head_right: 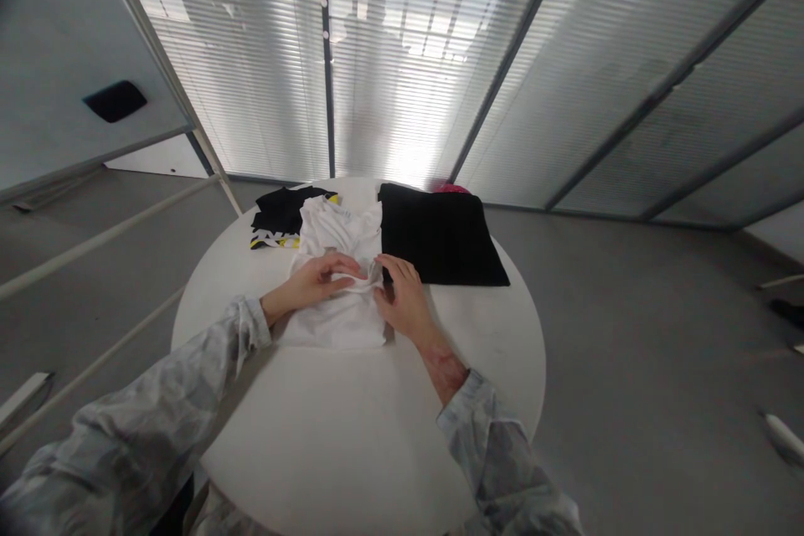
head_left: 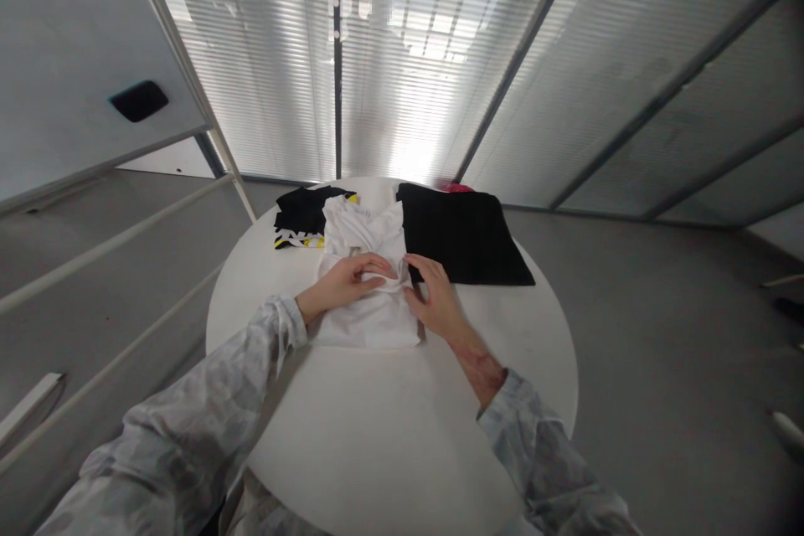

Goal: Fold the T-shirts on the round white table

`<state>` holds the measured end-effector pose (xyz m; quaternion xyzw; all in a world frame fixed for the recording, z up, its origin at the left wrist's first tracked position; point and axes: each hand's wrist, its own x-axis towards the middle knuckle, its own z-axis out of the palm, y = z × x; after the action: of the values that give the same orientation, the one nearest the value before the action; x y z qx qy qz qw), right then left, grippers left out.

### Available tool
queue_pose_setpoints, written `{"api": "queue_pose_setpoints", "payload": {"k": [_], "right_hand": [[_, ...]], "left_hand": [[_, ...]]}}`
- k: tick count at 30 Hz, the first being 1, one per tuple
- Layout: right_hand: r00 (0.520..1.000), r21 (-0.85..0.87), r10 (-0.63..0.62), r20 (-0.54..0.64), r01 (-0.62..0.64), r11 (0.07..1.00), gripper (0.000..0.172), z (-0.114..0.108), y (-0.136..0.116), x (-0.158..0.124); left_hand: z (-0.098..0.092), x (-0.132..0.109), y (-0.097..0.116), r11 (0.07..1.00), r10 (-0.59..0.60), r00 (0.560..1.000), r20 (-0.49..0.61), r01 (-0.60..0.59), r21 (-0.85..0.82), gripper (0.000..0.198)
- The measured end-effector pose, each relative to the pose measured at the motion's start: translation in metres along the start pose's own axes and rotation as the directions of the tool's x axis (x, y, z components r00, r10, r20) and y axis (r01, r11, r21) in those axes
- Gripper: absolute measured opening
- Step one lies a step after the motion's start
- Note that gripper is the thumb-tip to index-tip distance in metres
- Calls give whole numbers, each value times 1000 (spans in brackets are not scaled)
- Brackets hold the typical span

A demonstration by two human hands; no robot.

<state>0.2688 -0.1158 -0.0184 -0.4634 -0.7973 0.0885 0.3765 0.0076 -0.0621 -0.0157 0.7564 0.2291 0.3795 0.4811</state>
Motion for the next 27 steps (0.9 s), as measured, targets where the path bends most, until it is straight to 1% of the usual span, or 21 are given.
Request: {"api": "queue_pose_setpoints", "payload": {"k": [2, 3, 7, 8, 11, 12, 14, 15, 17, 20, 23, 25, 27], "right_hand": [[999, 13, -25, 40, 24, 1000, 61, 1, 1, 1], [998, 17, -37, 55, 36, 999, 59, 1, 2, 1], [995, 44, -68, 67, 65, 997, 40, 1, -1, 2], [995, 53, -72, 62, 69, 996, 39, 1, -2, 2], [994, 65, -89, 64, 85, 994, 46, 1, -5, 3], [993, 60, -98, 71, 94, 994, 44, 1, -5, 3], [991, 37, -105, 79, 103, 994, 30, 2, -4, 3], [993, 21, -99, 64, 98, 995, 23, 3, -3, 3], [998, -9, -56, -1, 56, 998, 12, 3, -1, 3], [992, -40, 55, -117, -60, 997, 8, 3, 3, 3], [977, -87, 138, -165, -154, 984, 7, 3, 8, 2], [969, -117, 174, -173, -196, 974, 8, 4, 11, 2], [965, -136, 204, -167, -228, 964, 10, 5, 12, 0]], "left_hand": [[2, 0, 1, 999, 19, 999, 38, -18, -28, 35], [3, 0, 1, 999, 27, 998, 54, -25, -35, 34], [5, 0, 5, 998, 49, 995, 85, -46, -39, 32], [5, 0, 6, 998, 53, 995, 85, -50, -38, 32], [6, 0, 7, 998, 69, 995, 79, -68, -14, 33], [6, 0, 7, 997, 77, 994, 75, -78, 9, 33], [5, 0, 5, 990, 97, 994, 59, -102, 93, 32], [4, -1, 5, 982, 104, 994, 42, -109, 154, 31], [-1, 0, 3, 946, 107, 994, -2, -101, 308, 30], [-13, 0, 3, 857, 87, 993, -78, -35, 514, 33], [-30, 0, 4, 774, 33, 994, -108, 43, 632, 44], [-41, -1, 3, 725, -11, 995, -97, 75, 684, 39], [-52, -2, 1, 690, -39, 995, -86, 89, 718, 28]]}}
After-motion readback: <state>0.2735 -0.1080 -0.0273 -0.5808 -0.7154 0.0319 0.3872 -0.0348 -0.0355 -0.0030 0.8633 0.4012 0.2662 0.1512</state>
